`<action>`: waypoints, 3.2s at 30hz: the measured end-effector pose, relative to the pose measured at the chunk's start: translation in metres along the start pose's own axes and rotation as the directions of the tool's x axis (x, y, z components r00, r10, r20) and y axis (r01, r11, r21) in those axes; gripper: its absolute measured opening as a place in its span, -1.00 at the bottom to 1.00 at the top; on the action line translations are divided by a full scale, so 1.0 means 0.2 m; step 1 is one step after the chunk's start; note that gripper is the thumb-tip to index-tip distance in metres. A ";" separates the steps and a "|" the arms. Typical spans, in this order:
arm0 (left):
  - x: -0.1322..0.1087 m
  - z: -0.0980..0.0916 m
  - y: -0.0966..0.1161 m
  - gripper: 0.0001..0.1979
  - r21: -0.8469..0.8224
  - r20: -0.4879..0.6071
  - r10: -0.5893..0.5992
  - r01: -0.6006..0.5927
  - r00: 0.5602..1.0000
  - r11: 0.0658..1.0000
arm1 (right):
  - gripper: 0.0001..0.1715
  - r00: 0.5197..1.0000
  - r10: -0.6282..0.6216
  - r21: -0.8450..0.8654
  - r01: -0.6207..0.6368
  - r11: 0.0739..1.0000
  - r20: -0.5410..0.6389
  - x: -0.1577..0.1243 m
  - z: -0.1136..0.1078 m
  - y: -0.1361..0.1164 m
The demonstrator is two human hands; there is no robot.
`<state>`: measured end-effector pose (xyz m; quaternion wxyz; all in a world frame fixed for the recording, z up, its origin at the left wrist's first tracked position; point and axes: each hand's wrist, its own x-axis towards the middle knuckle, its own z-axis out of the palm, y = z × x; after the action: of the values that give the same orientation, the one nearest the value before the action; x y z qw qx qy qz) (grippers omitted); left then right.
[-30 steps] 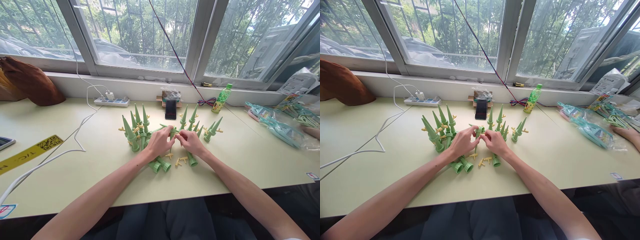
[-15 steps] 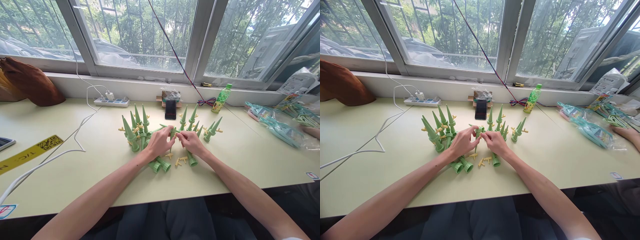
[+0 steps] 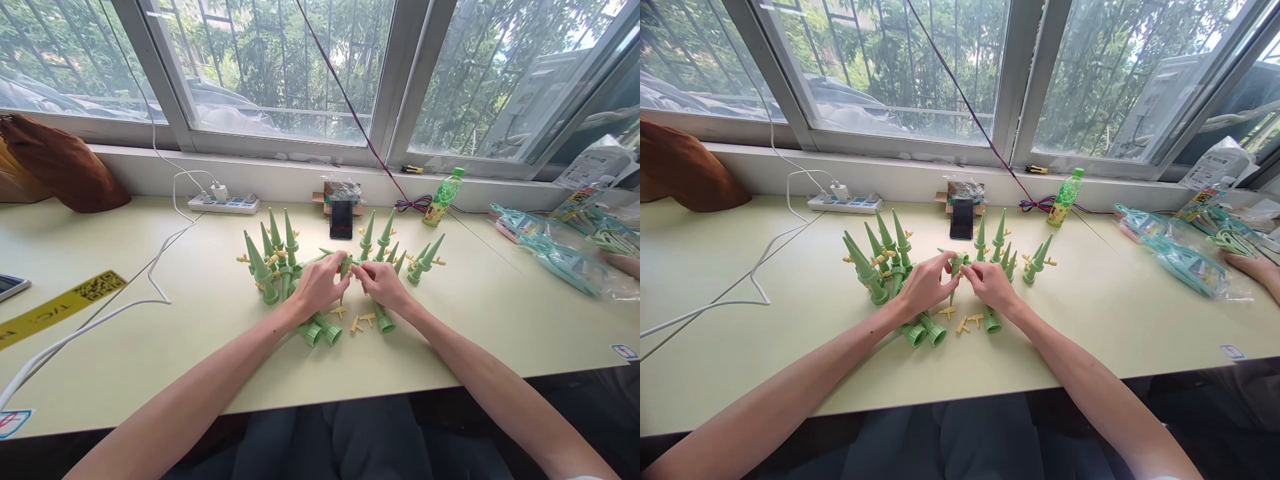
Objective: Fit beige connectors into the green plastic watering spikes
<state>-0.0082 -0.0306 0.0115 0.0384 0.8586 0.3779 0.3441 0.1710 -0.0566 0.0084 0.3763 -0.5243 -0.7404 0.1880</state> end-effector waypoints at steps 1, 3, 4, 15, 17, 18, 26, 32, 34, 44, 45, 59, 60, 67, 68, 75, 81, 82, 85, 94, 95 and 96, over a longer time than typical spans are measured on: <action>0.00 0.00 0.00 -0.74 0.001 0.005 -0.004 0.004 1.000 1.000 | -0.51 1.000 -0.003 0.001 0.003 1.000 0.001 0.00 0.00 0.00; 0.00 0.00 0.00 -0.73 0.005 0.011 -0.008 0.008 1.000 1.000 | -0.55 1.000 -0.014 0.003 0.014 1.000 0.006 0.00 0.00 0.00; 0.00 0.00 0.00 -0.73 0.007 0.012 -0.008 0.008 1.000 1.000 | -0.55 1.000 -0.020 0.003 0.020 1.000 0.007 0.00 0.00 0.00; 0.00 0.00 0.00 -0.73 0.023 0.034 -0.006 0.005 0.999 1.000 | -0.52 1.000 -0.002 -0.005 0.002 1.000 0.018 0.00 0.00 0.00; 0.00 0.00 0.00 -0.73 0.024 0.033 -0.007 0.006 0.999 1.000 | -0.51 1.000 0.002 -0.006 -0.002 1.000 0.021 0.00 0.00 0.00; 0.00 0.00 0.00 -0.73 0.023 0.032 -0.007 0.006 0.999 1.000 | -0.50 1.000 0.006 -0.005 -0.006 1.000 0.021 0.00 0.00 0.00; 0.00 0.00 0.00 -0.73 0.024 0.037 -0.011 0.010 0.999 1.000 | -0.46 1.000 0.008 -0.006 -0.008 1.000 0.019 0.00 0.00 0.00; 0.00 0.00 0.01 -0.75 0.028 0.040 -0.010 0.009 0.999 1.000 | -0.42 0.999 0.035 -0.018 -0.034 0.999 0.021 0.00 0.00 -0.01; 0.00 0.00 0.01 -0.74 0.030 0.041 -0.010 0.008 0.999 1.000 | -0.42 0.999 0.039 -0.017 -0.039 0.999 0.025 0.00 0.00 -0.01; -0.01 0.00 0.00 -0.76 0.029 0.057 -0.011 0.010 0.998 1.000 | -0.41 0.999 0.025 -0.036 -0.024 0.999 0.030 0.00 0.00 -0.01; -0.01 0.00 0.00 -0.76 0.028 0.059 -0.012 0.010 0.998 1.000 | -0.42 0.999 0.023 -0.039 -0.022 0.999 0.032 0.00 0.00 -0.01; 0.00 0.00 0.01 -0.77 0.016 0.071 -0.018 0.017 0.997 1.000 | -0.45 0.999 0.017 -0.034 -0.016 0.999 0.037 0.00 0.00 0.00; -0.01 0.00 0.01 -0.77 0.014 0.070 -0.017 0.016 0.997 1.000 | -0.45 0.999 0.016 -0.033 -0.015 0.999 0.037 0.00 0.00 0.00; -0.01 0.00 0.01 -0.77 0.014 0.070 -0.017 0.016 0.997 1.000 | -0.45 0.999 0.013 -0.037 -0.012 0.999 0.040 0.00 0.00 0.00; -0.01 0.00 0.00 -0.77 0.013 0.069 -0.016 0.015 0.998 1.000 | -0.45 0.999 0.012 -0.038 -0.011 0.999 0.040 0.00 0.00 0.00; -0.01 0.00 0.00 -0.77 0.007 0.074 -0.021 0.020 0.997 1.000 | -0.44 0.999 0.011 -0.037 -0.009 0.999 0.039 0.00 0.00 0.00; -0.01 0.01 0.00 -0.75 0.009 0.066 -0.021 0.020 0.998 1.000 | -0.44 0.999 0.003 -0.029 -0.002 1.000 0.041 0.00 0.00 0.01; -0.01 0.01 0.01 -0.75 0.010 0.060 -0.020 0.019 0.998 1.000 | -0.43 0.999 0.001 -0.027 0.000 1.000 0.038 0.00 0.00 0.01; -0.01 0.01 0.01 -0.73 0.013 0.046 -0.017 0.016 0.999 1.000 | -0.42 0.999 -0.003 -0.013 0.003 1.000 0.032 0.00 0.00 0.01; -0.01 0.01 0.00 -0.73 0.001 0.024 -0.013 0.013 1.000 1.000 | -0.37 1.000 0.017 0.057 -0.018 0.998 0.004 0.00 -0.01 0.00; -0.01 0.02 0.00 -0.73 0.000 0.021 -0.010 0.010 1.000 1.000 | -0.37 1.000 0.025 0.071 -0.026 0.997 0.006 0.00 -0.01 0.00; -0.01 0.02 0.00 -0.73 0.000 0.018 -0.007 0.007 1.000 1.000 | -0.36 0.999 0.035 0.087 -0.036 0.996 0.009 0.00 -0.01 0.00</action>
<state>-0.0075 -0.0305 0.0074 0.0429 0.8605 0.3805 0.3361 0.1716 -0.0566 0.0101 0.3926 -0.5199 -0.7234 0.2286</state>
